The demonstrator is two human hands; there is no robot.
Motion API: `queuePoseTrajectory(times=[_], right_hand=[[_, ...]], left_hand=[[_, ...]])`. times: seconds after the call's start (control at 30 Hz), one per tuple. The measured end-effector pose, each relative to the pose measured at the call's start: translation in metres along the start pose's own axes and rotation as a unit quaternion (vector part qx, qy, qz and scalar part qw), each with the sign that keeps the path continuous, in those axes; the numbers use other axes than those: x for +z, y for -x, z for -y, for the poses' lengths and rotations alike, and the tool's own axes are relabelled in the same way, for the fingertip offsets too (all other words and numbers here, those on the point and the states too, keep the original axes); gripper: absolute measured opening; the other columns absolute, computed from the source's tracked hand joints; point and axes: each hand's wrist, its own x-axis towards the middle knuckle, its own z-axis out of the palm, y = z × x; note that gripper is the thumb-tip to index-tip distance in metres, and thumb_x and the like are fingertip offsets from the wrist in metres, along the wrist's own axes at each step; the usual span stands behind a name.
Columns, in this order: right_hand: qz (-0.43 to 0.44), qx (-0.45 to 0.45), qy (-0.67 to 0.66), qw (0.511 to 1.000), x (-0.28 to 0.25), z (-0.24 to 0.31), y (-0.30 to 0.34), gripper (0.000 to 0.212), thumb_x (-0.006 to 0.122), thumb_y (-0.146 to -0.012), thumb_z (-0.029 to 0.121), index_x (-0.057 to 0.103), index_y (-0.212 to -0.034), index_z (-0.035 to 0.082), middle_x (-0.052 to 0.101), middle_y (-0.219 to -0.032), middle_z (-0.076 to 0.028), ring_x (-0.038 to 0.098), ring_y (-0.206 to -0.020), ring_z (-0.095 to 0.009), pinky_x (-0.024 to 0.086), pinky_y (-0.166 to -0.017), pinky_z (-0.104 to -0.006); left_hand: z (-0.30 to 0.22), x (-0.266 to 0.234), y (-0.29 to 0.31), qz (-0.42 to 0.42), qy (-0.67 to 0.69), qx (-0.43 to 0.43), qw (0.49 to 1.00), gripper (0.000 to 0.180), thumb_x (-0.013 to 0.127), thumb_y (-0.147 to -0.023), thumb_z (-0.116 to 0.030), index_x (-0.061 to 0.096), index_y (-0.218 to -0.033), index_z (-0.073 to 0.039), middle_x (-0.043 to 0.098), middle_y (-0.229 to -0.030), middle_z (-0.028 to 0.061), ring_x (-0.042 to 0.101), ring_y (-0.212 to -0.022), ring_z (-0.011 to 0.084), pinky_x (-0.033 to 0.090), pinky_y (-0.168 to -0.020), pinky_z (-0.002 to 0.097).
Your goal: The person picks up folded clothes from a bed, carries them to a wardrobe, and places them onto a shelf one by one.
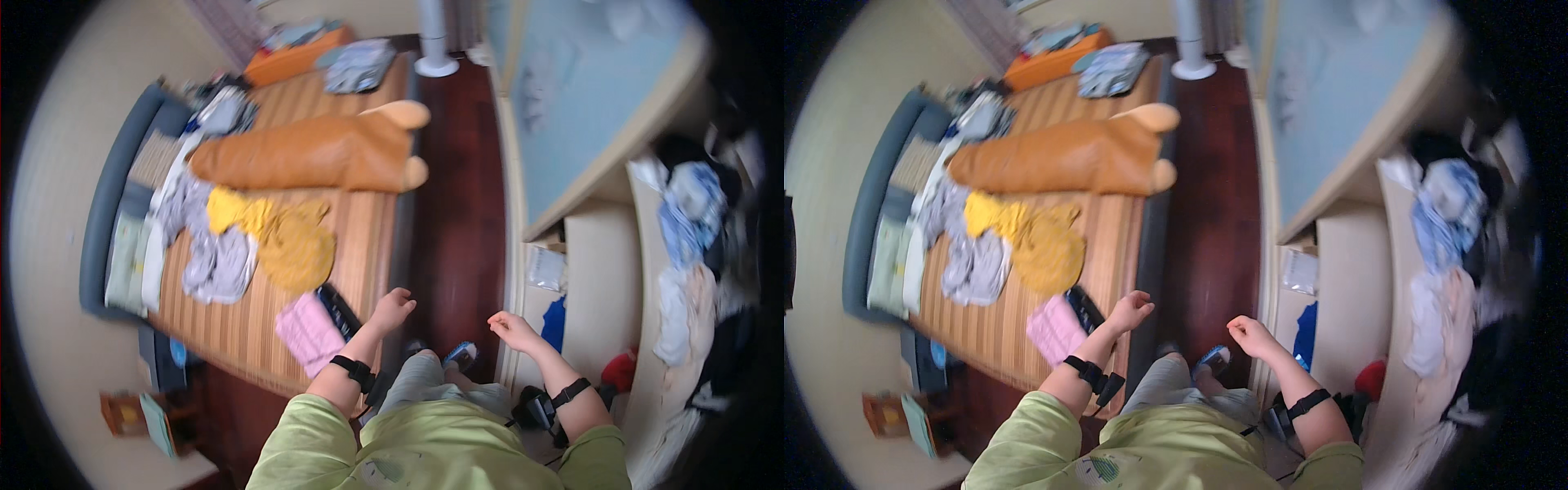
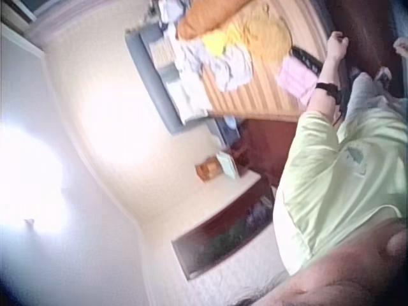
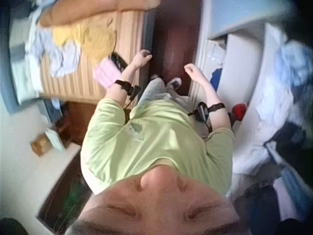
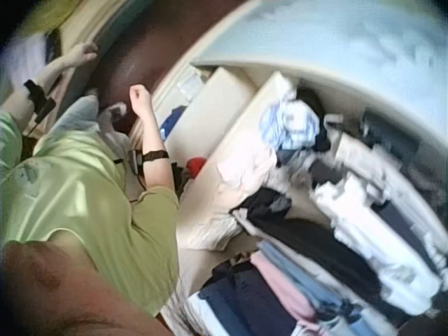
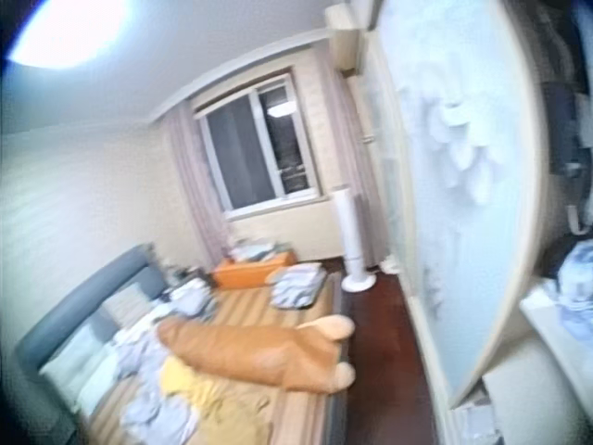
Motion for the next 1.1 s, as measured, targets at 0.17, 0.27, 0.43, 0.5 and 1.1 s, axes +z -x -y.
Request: queuePoseTrajectory(times=[0.17,0.27,0.43,0.5,1.1], right_hand=[[0.119,-0.038,0.084,0.989,0.077,0.021,-0.037,0.020,0.053,-0.088,0.014,0.058,-0.103,0.000,0.064,-0.092,-0.010,0.061,-0.085,-0.016,0.048,-0.076,-0.0299],[0.142,-0.062,0.112,0.982,0.127,0.029,-0.053,0.021,0.056,-0.085,0.019,0.061,-0.096,0.002,0.066,-0.085,-0.013,0.064,-0.079,-0.022,0.050,-0.070,-0.0330],[0.190,-0.006,0.130,0.973,0.226,0.037,-0.074,0.021,0.058,-0.084,0.020,0.061,-0.097,0.004,0.066,-0.083,-0.010,0.062,-0.075,-0.018,0.049,-0.068,-0.0309],[0.193,0.006,0.141,0.971,0.270,0.026,-0.088,0.032,0.061,-0.083,0.025,0.056,-0.106,0.004,0.066,-0.084,-0.010,0.062,-0.078,-0.019,0.049,-0.073,-0.0317],[0.066,-0.006,0.058,0.996,0.438,0.012,-0.252,0.108,0.077,-0.065,0.047,0.017,-0.133,-0.011,0.035,-0.128,-0.030,0.037,-0.122,-0.033,0.032,-0.101,-0.0368]], left_hand=[[0.145,-0.009,0.078,-0.135,0.079,-0.038,0.987,0.038,0.062,-0.079,-0.027,0.057,-0.108,-0.001,0.065,-0.091,0.0171,0.063,-0.087,0.0295,0.049,-0.079,0.0362],[0.214,-0.004,0.134,-0.184,0.117,-0.106,0.970,0.034,0.063,-0.080,-0.026,0.058,-0.103,-0.001,0.066,-0.089,0.0135,0.063,-0.082,0.0217,0.049,-0.073,0.0325],[0.317,0.009,0.210,-0.255,0.306,-0.242,0.885,0.029,0.063,-0.082,-0.023,0.058,-0.101,-0.001,0.063,-0.084,0.0067,0.058,-0.076,0.0129,0.047,-0.069,0.0262],[0.351,0.007,0.219,-0.308,0.351,-0.271,0.842,0.030,0.065,-0.082,-0.022,0.058,-0.101,0.000,0.061,-0.084,0.0050,0.056,-0.074,0.0113,0.046,-0.068,0.0245],[0.481,0.000,0.128,-0.316,0.424,-0.298,0.794,0.070,0.075,-0.072,-0.035,0.041,-0.122,0.002,0.048,-0.109,0.0115,0.050,-0.097,0.0177,0.043,-0.083,0.0270]])
